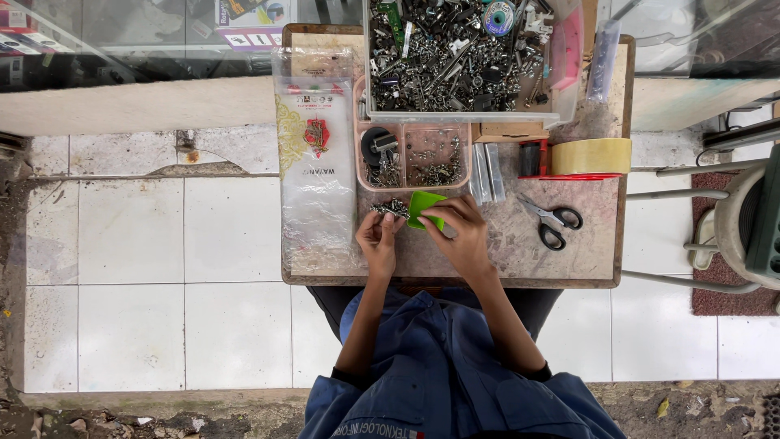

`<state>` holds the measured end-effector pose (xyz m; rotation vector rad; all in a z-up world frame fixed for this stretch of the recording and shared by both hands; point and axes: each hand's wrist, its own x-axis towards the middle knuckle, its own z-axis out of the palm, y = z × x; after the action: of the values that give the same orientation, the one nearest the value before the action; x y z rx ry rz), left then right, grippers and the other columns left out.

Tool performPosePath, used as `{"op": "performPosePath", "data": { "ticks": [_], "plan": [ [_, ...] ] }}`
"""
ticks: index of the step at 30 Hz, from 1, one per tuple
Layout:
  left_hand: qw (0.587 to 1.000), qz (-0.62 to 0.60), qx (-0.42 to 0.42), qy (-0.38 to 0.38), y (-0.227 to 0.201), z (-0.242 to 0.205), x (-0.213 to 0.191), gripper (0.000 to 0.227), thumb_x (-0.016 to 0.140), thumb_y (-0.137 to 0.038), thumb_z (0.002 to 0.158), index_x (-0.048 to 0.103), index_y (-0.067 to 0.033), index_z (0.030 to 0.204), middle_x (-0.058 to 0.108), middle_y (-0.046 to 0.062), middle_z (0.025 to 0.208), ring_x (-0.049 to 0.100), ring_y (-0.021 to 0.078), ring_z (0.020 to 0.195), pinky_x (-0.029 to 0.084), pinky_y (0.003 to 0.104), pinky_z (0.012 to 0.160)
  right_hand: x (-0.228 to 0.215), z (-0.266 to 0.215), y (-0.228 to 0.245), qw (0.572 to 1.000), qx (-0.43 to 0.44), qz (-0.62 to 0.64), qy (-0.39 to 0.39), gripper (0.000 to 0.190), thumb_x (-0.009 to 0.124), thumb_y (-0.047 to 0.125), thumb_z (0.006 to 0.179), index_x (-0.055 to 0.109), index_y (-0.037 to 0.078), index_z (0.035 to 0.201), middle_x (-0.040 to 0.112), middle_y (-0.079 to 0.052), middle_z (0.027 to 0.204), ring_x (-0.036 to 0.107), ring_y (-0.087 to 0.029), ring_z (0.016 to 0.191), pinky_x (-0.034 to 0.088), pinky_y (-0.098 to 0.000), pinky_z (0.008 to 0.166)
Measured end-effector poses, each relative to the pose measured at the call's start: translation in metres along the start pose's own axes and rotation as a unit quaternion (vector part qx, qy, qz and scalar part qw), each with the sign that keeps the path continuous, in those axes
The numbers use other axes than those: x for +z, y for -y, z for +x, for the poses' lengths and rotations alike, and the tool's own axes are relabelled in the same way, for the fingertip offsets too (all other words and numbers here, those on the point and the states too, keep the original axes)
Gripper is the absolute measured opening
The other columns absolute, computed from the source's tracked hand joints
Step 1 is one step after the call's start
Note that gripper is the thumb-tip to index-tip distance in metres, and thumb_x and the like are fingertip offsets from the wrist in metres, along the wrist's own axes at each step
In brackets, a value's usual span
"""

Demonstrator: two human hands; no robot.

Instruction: The person sorts small metal hardware components from a large container into a small green cup. They pick up individual pieces, place them into the cup, and occasionally transfer items between compartments of the organizer box.

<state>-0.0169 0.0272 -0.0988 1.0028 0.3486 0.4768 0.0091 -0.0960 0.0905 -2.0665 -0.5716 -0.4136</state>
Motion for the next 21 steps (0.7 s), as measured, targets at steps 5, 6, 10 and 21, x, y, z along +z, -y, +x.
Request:
{"op": "performPosePath", "data": {
  "ticks": [5, 6, 10, 21],
  "plan": [
    [0.999, 0.039, 0.023, 0.017, -0.029, -0.006, 0.018, 0.014, 0.057, 0.002, 0.082, 0.059, 0.0039, 0.096, 0.063, 0.01, 0.082, 0.062, 0.0178, 0.081, 0.055, 0.038, 0.071, 0.013, 0.004, 0.005, 1.0, -0.025, 0.007, 0.012, 0.013, 0.072, 0.007, 0.073, 0.067, 0.01, 0.085, 0.06, -0.005, 0.076, 0.053, -0.019, 0.069, 0.046, -0.0303, 0.061],
    [0.996, 0.065, 0.043, 0.034, -0.033, -0.007, 0.02, 0.014, 0.057, 0.006, 0.081, 0.06, 0.0046, 0.095, 0.063, 0.011, 0.08, 0.063, 0.018, 0.079, 0.055, 0.035, 0.069, 0.015, 0.004, 0.005, 0.999, -0.028, 0.002, 0.016, 0.015, 0.072, 0.008, 0.073, 0.067, 0.009, 0.086, 0.06, -0.006, 0.078, 0.053, -0.02, 0.07, 0.046, -0.0311, 0.061],
    [0.994, 0.083, 0.058, 0.042, -0.048, -0.01, 0.028, 0.013, 0.057, 0.005, 0.081, 0.06, 0.0045, 0.094, 0.063, 0.011, 0.081, 0.061, 0.0164, 0.083, 0.055, 0.034, 0.068, 0.026, 0.0, 0.002, 0.999, -0.038, -0.01, 0.005, 0.012, 0.071, 0.006, 0.074, 0.066, 0.007, 0.085, 0.06, -0.006, 0.076, 0.054, -0.02, 0.069, 0.048, -0.0305, 0.059],
    [0.989, 0.09, 0.114, 0.017, -0.04, -0.01, 0.027, 0.013, 0.056, 0.005, 0.082, 0.06, 0.0074, 0.094, 0.064, 0.013, 0.075, 0.062, 0.0142, 0.076, 0.055, 0.027, 0.06, 0.04, -0.007, 0.003, 0.991, -0.073, -0.094, -0.061, 0.004, 0.067, 0.009, 0.079, 0.068, 0.008, 0.082, 0.062, -0.005, 0.075, 0.051, -0.018, 0.067, 0.043, -0.0281, 0.057]
  ]
}}
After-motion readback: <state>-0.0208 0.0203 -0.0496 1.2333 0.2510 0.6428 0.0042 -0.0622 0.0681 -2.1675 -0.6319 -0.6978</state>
